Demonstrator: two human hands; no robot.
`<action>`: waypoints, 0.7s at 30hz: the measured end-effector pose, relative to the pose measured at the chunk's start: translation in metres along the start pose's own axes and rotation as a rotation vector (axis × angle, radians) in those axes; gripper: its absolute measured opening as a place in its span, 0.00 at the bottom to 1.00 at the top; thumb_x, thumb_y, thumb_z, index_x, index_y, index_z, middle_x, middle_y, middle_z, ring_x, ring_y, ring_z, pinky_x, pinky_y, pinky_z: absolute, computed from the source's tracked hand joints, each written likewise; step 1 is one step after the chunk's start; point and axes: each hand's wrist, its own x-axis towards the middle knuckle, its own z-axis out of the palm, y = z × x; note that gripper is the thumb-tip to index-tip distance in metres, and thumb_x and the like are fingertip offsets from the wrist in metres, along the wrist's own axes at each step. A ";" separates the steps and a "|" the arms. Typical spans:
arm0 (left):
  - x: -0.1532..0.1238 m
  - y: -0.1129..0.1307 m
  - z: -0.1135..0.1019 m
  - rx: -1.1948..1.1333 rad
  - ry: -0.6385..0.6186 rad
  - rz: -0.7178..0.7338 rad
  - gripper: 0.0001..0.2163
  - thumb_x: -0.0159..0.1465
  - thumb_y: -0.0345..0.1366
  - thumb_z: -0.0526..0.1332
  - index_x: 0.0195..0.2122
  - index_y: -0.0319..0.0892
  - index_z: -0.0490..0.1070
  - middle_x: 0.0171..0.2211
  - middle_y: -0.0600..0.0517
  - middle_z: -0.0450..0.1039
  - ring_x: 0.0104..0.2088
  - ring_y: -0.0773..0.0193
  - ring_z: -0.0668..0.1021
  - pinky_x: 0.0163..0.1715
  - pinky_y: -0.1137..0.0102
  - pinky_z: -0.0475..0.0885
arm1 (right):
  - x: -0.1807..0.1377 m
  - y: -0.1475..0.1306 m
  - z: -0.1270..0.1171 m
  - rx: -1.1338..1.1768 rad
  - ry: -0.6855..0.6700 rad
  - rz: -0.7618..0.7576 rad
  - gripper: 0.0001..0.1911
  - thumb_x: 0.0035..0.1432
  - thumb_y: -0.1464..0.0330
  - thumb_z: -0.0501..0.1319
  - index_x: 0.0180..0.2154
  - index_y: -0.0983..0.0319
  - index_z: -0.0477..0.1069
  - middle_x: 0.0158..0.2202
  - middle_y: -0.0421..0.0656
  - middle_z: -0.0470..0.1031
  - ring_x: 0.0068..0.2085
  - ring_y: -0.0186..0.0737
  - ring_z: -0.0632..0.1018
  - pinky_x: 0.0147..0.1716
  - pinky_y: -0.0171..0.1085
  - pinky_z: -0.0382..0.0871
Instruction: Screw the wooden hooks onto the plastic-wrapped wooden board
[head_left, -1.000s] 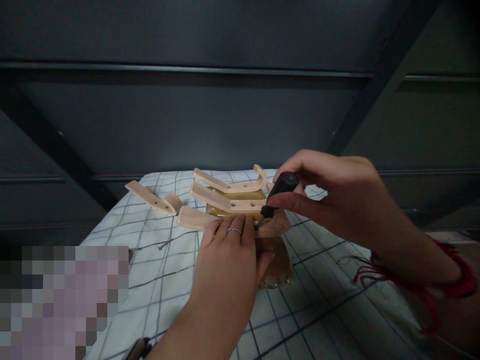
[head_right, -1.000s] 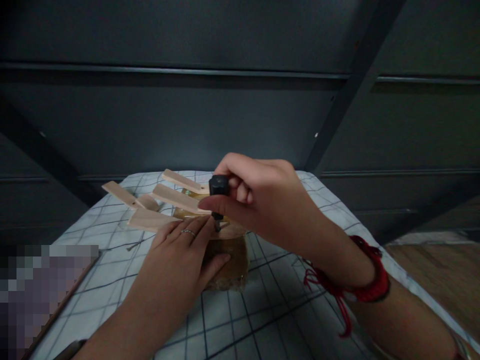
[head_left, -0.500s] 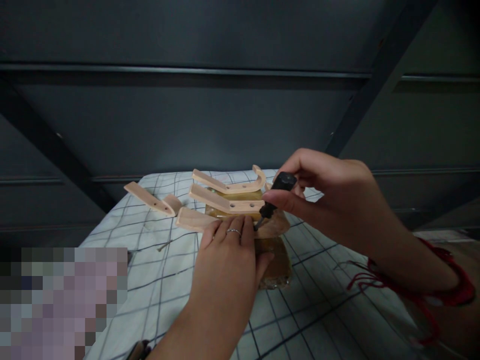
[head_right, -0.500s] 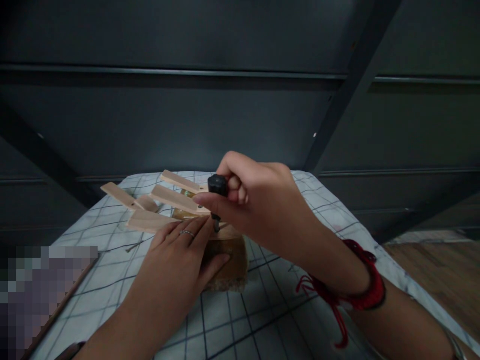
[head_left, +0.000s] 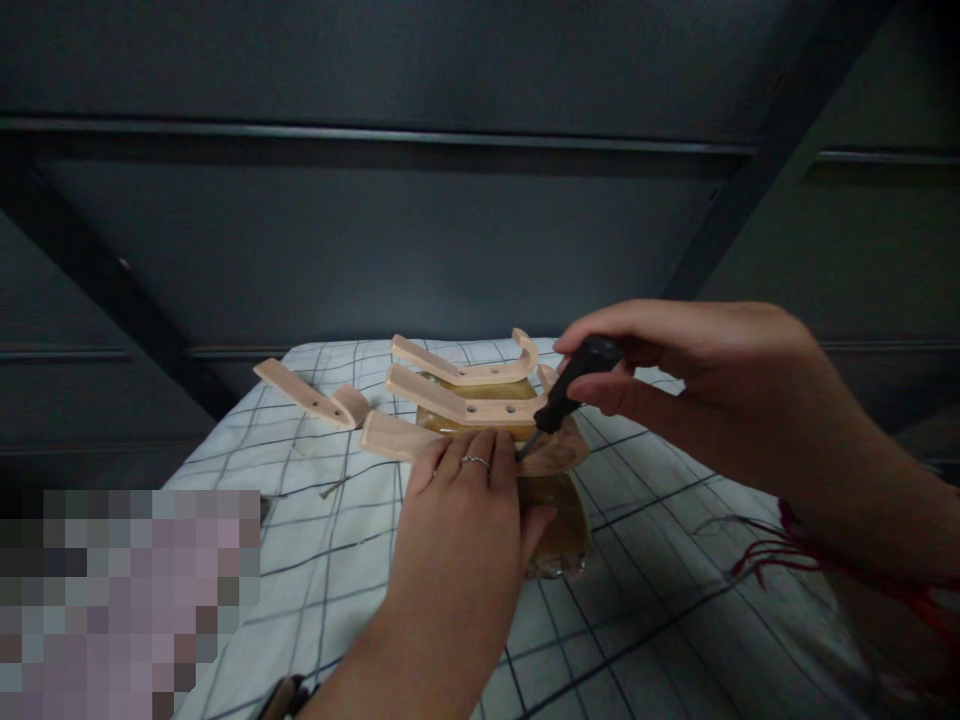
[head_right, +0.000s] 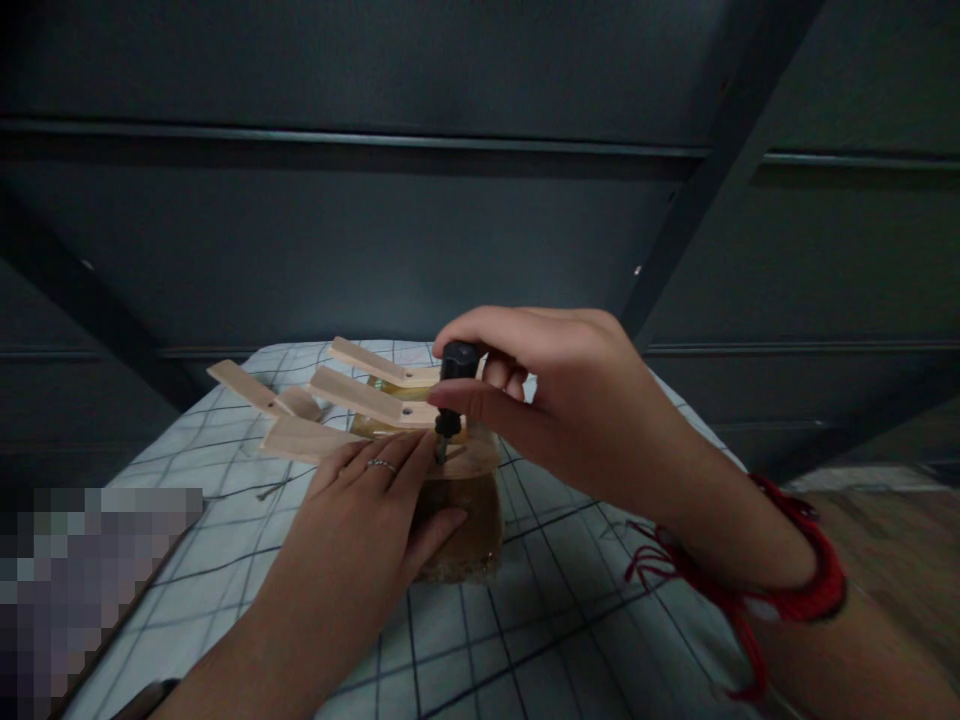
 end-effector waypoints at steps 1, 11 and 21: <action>0.000 0.000 0.000 0.000 -0.004 0.002 0.24 0.59 0.42 0.58 0.53 0.32 0.62 0.51 0.41 0.68 0.51 0.51 0.69 0.52 0.56 0.59 | 0.000 0.000 0.000 -0.005 -0.005 -0.013 0.11 0.57 0.63 0.57 0.36 0.64 0.72 0.26 0.42 0.76 0.23 0.34 0.74 0.24 0.34 0.65; 0.000 -0.001 0.000 0.017 0.015 0.016 0.23 0.59 0.42 0.58 0.52 0.32 0.63 0.51 0.41 0.68 0.51 0.52 0.70 0.52 0.56 0.60 | 0.000 0.005 -0.001 -0.032 -0.018 -0.085 0.13 0.59 0.68 0.55 0.42 0.67 0.71 0.24 0.42 0.74 0.32 0.41 0.78 0.34 0.36 0.71; -0.001 -0.002 0.001 0.008 0.019 0.013 0.23 0.60 0.42 0.58 0.52 0.32 0.64 0.50 0.42 0.69 0.50 0.52 0.70 0.52 0.57 0.60 | 0.000 0.007 0.001 0.019 -0.031 -0.078 0.14 0.59 0.68 0.54 0.44 0.67 0.70 0.31 0.45 0.77 0.39 0.42 0.78 0.35 0.36 0.71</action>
